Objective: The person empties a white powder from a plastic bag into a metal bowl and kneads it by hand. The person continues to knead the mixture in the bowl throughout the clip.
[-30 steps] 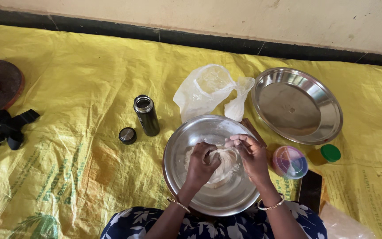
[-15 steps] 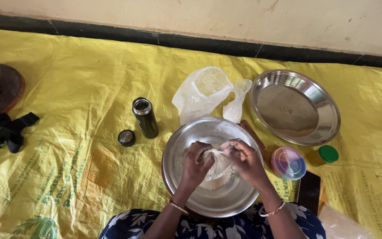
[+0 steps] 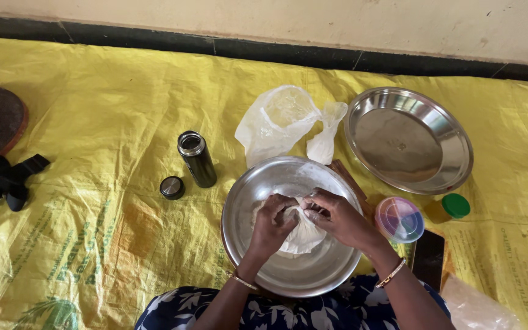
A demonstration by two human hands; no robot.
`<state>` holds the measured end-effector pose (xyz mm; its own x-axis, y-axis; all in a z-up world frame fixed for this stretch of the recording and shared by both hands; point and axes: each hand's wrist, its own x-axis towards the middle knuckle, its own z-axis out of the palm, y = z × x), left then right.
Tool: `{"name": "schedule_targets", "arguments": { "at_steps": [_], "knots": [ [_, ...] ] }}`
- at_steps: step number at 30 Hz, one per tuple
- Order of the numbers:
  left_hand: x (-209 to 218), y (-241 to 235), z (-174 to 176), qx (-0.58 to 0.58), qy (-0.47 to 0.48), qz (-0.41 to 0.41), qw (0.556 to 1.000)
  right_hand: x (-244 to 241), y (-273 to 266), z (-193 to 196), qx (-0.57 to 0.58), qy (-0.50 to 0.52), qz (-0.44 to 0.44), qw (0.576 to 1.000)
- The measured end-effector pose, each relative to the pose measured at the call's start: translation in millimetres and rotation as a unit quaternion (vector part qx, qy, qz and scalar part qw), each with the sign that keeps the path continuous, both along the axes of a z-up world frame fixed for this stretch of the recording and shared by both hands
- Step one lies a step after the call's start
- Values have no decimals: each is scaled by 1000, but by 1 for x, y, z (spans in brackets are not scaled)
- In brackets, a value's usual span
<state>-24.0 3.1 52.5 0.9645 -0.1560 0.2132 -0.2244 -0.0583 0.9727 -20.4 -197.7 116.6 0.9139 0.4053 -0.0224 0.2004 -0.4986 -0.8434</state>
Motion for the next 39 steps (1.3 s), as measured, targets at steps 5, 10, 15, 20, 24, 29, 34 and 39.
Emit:
{"name": "schedule_targets", "arguments": {
  "at_steps": [5,10,15,20,24,29,34,39],
  "knots": [
    [6,-1,0,-8,-4,-4,1000,-3,4,3,-114,-149,16,982],
    [8,-5,2,1,-18,1,1000,-11,15,-7,-153,-215,-37,964],
    [6,-2,6,-3,-19,6,1000,-15,17,-10,-67,-190,-68,977],
    [7,0,9,24,-13,16,999,-18,17,-1,-74,-159,-60,983],
    [6,-3,12,41,-59,36,997,-18,24,4,-157,-218,-54,962],
    [2,-3,16,29,-51,50,997,-15,26,-7,-122,-232,-58,963],
    [0,-6,16,8,15,31,999,-13,16,-28,25,-150,-113,982],
    [0,-8,10,21,-60,35,997,-21,4,-32,129,-76,-113,982]
  ]
}}
